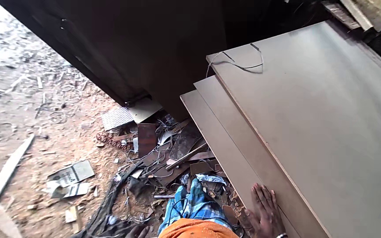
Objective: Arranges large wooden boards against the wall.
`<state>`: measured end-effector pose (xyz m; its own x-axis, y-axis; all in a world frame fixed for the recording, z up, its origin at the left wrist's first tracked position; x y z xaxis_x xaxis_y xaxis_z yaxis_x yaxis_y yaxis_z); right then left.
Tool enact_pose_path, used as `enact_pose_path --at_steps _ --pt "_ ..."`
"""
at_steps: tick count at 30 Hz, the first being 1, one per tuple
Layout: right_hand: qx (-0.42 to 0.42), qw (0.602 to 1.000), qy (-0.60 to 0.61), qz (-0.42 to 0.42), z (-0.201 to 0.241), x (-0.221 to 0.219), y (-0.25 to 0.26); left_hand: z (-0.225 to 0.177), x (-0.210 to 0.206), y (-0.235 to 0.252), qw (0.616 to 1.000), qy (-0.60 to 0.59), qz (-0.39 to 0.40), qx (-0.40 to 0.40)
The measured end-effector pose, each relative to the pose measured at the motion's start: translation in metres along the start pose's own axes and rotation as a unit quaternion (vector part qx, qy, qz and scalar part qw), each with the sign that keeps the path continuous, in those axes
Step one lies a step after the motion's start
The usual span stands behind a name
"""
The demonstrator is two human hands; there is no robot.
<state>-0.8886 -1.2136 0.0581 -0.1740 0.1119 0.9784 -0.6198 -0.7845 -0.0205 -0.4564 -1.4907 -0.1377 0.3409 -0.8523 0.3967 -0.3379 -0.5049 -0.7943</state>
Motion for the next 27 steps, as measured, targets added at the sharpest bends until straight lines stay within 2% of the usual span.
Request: enact_pose_path --at_steps 6,9,13,17,21,27 --pt "0.073 0.997 0.007 -0.005 0.063 -0.022 0.147 -0.046 0.045 0.018 0.997 -0.044 -0.059 -0.003" --pt "0.115 0.992 0.007 0.05 0.091 -0.038 0.208 -0.054 0.046 0.015 0.996 -0.053 -0.076 0.007" --pt "0.17 0.984 0.029 0.04 0.119 -0.043 0.274 -0.075 0.076 0.003 0.97 -0.109 -0.213 -0.048" --pt "0.183 0.98 0.063 0.044 0.135 -0.049 0.317 -0.078 0.101 -0.006 0.948 -0.15 -0.275 -0.052" --pt "0.185 0.979 0.075 0.034 0.146 -0.054 0.365 -0.078 0.111 0.001 0.948 -0.153 -0.277 -0.042" --pt "0.161 0.983 0.09 0.009 0.171 -0.055 0.431 -0.089 0.104 0.015 0.97 -0.124 -0.209 -0.022"
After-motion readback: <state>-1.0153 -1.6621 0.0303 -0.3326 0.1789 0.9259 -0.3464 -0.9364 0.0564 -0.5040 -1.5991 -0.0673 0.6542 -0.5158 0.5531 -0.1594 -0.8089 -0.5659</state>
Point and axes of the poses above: each hand's wrist, its own y-axis towards the middle knuckle, its own x-axis out of the back of the hand, z = x × y, the point moved 8 cm from there along y, towards the middle knuckle, and after that the axes turned 4 degrees about -x, right-handed, at the moved point
